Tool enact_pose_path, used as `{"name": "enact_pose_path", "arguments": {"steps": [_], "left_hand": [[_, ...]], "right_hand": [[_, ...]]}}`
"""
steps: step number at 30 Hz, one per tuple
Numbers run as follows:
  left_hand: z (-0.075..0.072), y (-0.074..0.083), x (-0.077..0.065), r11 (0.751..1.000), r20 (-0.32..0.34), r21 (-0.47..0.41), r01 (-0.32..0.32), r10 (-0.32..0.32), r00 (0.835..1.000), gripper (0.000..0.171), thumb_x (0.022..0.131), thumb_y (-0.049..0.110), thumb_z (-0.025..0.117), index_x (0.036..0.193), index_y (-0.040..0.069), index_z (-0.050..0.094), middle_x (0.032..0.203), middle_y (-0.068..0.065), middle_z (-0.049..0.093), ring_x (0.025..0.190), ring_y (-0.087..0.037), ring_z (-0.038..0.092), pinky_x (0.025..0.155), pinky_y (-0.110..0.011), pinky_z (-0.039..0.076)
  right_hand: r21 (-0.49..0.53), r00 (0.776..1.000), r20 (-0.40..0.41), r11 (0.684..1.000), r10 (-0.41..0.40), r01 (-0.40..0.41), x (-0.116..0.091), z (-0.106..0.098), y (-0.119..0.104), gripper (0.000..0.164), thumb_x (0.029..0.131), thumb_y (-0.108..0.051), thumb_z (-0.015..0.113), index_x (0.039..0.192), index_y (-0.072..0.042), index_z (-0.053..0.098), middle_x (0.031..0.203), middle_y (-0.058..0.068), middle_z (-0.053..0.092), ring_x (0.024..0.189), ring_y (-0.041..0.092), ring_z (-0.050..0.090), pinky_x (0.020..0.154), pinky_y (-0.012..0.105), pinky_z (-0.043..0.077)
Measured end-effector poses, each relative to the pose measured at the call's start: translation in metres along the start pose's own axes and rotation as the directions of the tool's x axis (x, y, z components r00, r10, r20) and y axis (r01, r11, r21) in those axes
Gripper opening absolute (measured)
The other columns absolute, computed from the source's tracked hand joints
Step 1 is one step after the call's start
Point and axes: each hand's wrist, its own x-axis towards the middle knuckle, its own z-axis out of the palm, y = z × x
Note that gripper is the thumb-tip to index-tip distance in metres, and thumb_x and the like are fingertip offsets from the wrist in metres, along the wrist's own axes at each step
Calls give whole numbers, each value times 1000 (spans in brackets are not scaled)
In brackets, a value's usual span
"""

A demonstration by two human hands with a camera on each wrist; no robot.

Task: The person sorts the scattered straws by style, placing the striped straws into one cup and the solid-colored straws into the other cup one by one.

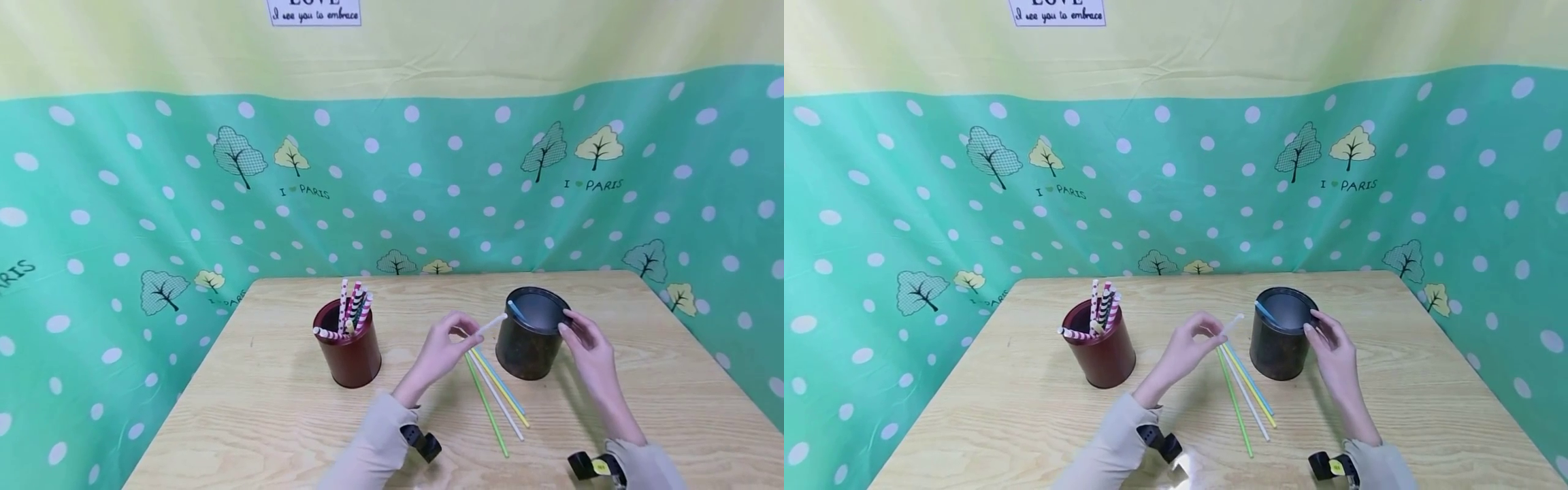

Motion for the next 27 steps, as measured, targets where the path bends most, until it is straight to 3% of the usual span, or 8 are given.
{"name": "enact_pose_path", "arguments": {"steps": [7,13,19,27], "left_hand": [[-4,45,1,992,-87,-124,10,-21,996,12,79,-1,61,90,-5,56,87,-17,58,83,-21,55,79,-34,46],[-1,54,4,974,-125,-227,-1,-28,992,14,79,-4,59,92,-9,53,89,-23,55,83,-17,54,79,-38,46],[-1,62,8,953,-132,-303,12,-55,990,18,80,-4,59,94,-10,50,90,-24,54,81,-9,54,76,-29,48],[5,56,21,925,-191,-372,-78,6,982,18,79,-4,60,93,-9,50,91,-26,55,83,-10,55,73,-25,48]], "right_hand": [[0,1000,2,1000,8,-8,1,1,-1,42,84,-30,59,124,-21,51,126,-1,47,112,6,45,84,7,35],[-11,1000,4,1000,11,-11,2,0,1,42,84,-31,58,124,-22,51,126,-1,47,112,6,45,84,7,35],[-12,1000,7,1000,11,-11,1,0,2,43,84,-32,58,125,-22,51,126,-1,47,112,6,44,84,7,35],[-25,1000,12,1000,7,-7,1,-1,1,43,84,-32,57,125,-23,50,127,-1,46,113,6,43,85,7,34]]}}
